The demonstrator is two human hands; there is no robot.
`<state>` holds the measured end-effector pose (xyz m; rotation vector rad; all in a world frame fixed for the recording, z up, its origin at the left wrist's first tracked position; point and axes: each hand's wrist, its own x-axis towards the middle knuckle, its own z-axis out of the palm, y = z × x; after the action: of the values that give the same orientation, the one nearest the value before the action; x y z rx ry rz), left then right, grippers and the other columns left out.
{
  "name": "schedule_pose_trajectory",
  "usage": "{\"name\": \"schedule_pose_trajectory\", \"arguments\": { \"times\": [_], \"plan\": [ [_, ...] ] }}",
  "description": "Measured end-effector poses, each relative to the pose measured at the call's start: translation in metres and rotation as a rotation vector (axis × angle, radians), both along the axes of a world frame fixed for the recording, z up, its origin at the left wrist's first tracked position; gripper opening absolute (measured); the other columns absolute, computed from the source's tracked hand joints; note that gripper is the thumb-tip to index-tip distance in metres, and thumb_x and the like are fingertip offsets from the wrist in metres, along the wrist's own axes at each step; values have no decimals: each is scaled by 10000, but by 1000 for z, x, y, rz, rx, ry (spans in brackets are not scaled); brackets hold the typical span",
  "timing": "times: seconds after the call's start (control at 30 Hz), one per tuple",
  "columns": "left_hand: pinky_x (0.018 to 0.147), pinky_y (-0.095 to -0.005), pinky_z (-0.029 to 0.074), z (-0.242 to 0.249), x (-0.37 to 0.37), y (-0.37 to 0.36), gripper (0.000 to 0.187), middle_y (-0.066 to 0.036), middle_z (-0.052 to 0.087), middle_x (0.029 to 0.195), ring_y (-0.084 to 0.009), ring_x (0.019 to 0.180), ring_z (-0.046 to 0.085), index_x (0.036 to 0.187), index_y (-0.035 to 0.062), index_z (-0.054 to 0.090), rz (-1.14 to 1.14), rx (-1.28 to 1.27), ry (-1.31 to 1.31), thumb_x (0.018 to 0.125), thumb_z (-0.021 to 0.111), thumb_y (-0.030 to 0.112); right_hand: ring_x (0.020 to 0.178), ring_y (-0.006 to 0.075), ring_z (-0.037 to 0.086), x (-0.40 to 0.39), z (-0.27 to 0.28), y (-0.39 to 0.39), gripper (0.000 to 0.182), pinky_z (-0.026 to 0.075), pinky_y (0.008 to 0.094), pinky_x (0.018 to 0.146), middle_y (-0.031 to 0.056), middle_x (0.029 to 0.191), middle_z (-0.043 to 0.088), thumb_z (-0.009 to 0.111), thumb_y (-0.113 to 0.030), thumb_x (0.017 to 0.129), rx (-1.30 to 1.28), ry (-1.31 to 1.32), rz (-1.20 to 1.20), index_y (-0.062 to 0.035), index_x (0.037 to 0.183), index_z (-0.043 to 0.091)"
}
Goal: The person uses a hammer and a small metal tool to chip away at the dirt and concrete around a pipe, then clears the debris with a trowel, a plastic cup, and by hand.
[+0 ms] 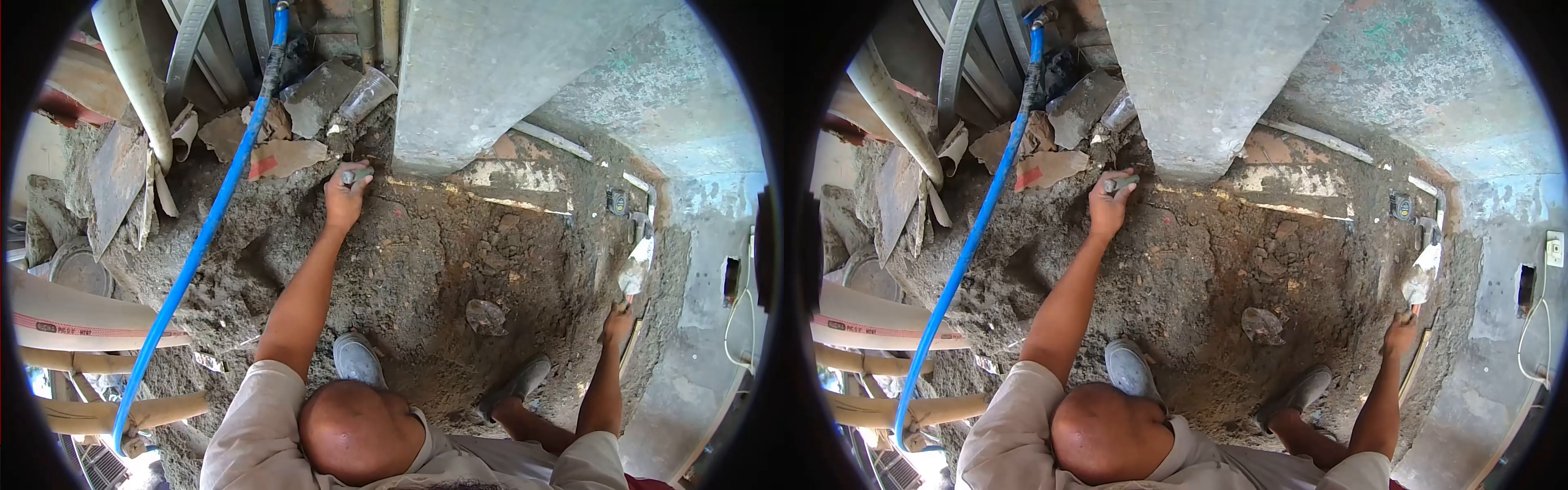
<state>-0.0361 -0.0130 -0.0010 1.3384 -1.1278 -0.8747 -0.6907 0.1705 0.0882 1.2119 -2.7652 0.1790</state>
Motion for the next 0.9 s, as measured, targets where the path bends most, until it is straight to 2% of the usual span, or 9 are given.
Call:
{"name": "schedule_pose_trajectory", "arguments": {
  "times": [0.07, 0.13, 0.2, 0.47, 0.63, 0.7, 0.73, 0.8, 0.9],
  "plan": [
    [860, -280, 475, -2, -13, -2, 244, -106, 678, 1054, -181, 982, 638, 996, 16, 592, 71, 36, 165, 783, 676, -65, 1036, 413, 571, -15, 3, 10, 578, 440, 460, 898, 277, 1100, 599, 651, -358, 836, 4, -3, -27, 54, 1223, 538],
    [872, -284, 478, 1, -24, 7, 190, -103, 679, 1052, -163, 981, 630, 955, 9, 592, 174, -46, -178, 798, 678, -54, 1040, 414, 574, -37, -5, 27, 582, 441, 455, 902, 282, 1112, 598, 656, -361, 831, 12, -10, -50, 53, 1223, 540],
    [879, -282, 476, -2, -27, 11, 193, -105, 684, 1042, -159, 987, 632, 962, 8, 591, 160, -46, -208, 800, 674, -54, 1006, 420, 589, -71, -27, 45, 570, 453, 452, 878, 279, 1103, 604, 657, -358, 829, -72, 175, 52, 50, 1211, 547],
    [861, -286, 482, 5, -10, 8, 212, -123, 685, 1033, -199, 962, 652, 971, -5, 591, 212, -63, -178, 787, 653, -89, 1105, 418, 549, -133, -19, 61, 574, 446, 459, 912, 285, 1210, 560, 579, -382, 881, 59, 78, -174, 31, 1274, 510],
    [838, -300, 496, 28, -5, 36, 207, -132, 681, 1018, -204, 953, 663, 978, 7, 593, 80, -11, -405, 793, 671, -46, 1128, 376, 552, -170, -30, 79, 552, 439, 452, 939, 231, 1248, 559, 545, -400, 898, 205, 76, -309, -12, 1288, 501],
    [831, -314, 506, 40, -7, 47, 199, -133, 681, 1025, -228, 971, 668, 973, 11, 600, 4, 6, -456, 794, 669, -42, 1076, 356, 576, -197, -43, 90, 519, 448, 470, 914, 191, 1222, 570, 516, -444, 901, 446, 188, -291, -75, 1266, 513],
    [831, -314, 506, 43, -8, 48, 199, -133, 681, 1025, -228, 971, 668, 973, 11, 600, 11, 9, -467, 794, 669, -42, 1076, 356, 576, -187, -45, 85, 519, 448, 470, 914, 191, 1222, 570, 516, -444, 901, 448, 179, -280, -75, 1266, 513],
    [818, -304, 504, 49, -10, 47, 198, -131, 681, 1025, -245, 949, 672, 970, 14, 606, -7, 8, -343, 791, 668, -44, 1014, 346, 589, -158, -45, 73, 475, 470, 472, 862, 173, 1174, 573, 469, -475, 923, 281, 548, -557, -113, 1226, 525],
    [790, -298, 497, 45, -10, 33, 194, -142, 675, 1011, -269, 918, 668, 977, 6, 599, 16, -12, -397, 798, 657, -42, 1023, 383, 564, -130, -46, 37, 571, 448, 490, 883, 202, 1146, 570, 471, -536, 914, 184, 428, -178, -83, 1258, 518]
  ]
}}
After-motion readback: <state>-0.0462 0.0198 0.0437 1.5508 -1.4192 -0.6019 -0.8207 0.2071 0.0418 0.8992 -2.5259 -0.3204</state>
